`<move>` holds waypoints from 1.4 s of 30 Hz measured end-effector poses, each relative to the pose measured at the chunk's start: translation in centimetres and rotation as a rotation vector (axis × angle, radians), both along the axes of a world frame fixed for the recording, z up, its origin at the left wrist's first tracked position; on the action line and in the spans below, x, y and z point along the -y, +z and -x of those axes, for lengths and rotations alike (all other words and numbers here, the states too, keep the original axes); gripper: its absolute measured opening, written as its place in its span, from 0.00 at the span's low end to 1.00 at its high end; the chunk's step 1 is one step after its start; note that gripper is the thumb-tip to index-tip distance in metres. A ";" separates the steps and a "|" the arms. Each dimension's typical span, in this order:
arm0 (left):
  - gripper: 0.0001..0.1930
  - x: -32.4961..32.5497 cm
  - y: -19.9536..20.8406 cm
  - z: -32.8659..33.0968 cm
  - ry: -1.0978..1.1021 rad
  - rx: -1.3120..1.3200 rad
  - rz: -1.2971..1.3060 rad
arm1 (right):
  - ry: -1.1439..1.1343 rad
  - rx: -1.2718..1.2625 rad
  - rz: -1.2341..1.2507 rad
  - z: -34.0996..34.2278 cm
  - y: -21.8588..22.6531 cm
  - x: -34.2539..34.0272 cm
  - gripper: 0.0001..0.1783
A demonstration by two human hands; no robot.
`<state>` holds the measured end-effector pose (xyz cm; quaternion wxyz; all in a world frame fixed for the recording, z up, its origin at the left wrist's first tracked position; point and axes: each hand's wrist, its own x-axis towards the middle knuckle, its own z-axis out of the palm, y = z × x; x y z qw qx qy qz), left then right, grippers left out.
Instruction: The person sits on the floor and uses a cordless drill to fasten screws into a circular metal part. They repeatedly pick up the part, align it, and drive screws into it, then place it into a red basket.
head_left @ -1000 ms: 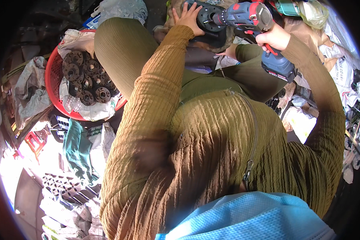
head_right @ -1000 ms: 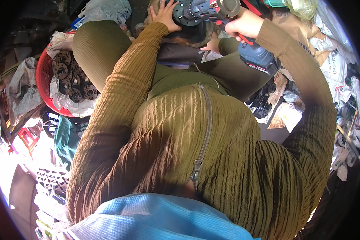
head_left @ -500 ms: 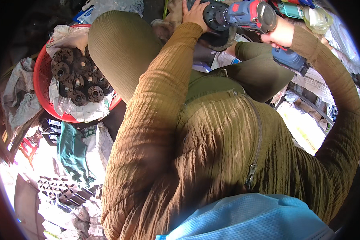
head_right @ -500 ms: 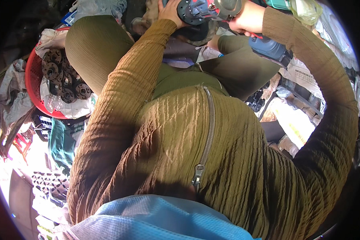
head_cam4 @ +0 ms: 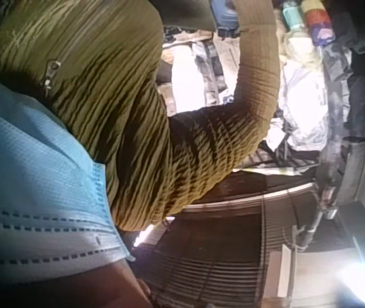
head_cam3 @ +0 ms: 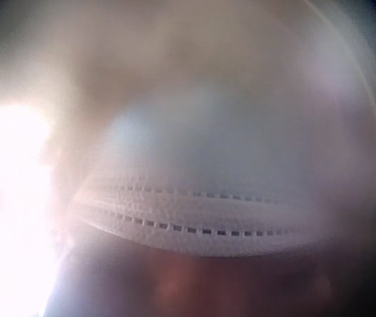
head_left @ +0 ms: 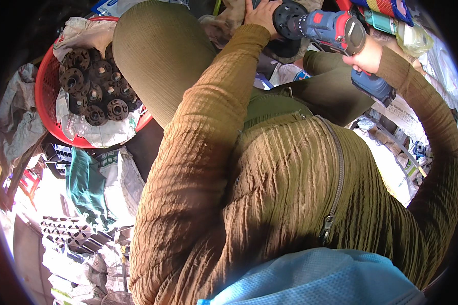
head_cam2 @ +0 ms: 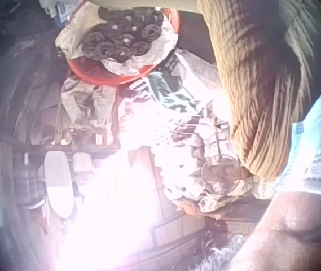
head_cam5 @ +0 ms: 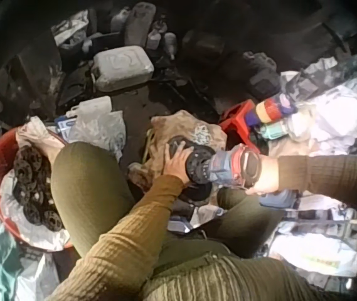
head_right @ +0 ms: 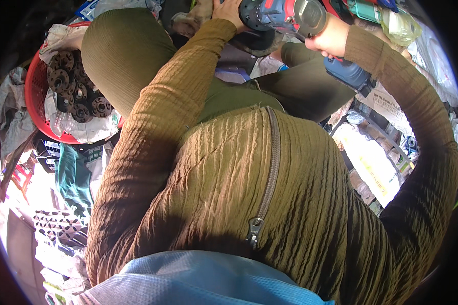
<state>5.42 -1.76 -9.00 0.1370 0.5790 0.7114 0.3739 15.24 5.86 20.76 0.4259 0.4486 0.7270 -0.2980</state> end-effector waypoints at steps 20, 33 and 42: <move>0.48 1.6 2.8 1.4 0.016 -0.011 -0.168 | -0.362 -0.652 0.296 -9.1 -4.6 -2.1 0.07; 0.47 -0.7 -0.7 0.3 -0.019 0.033 0.039 | -0.357 -0.650 0.371 -18.5 2.9 14.9 0.22; 0.39 4.2 18.3 4.6 -0.043 -0.242 -0.219 | -0.269 -1.028 0.112 -21.6 -0.3 8.3 0.26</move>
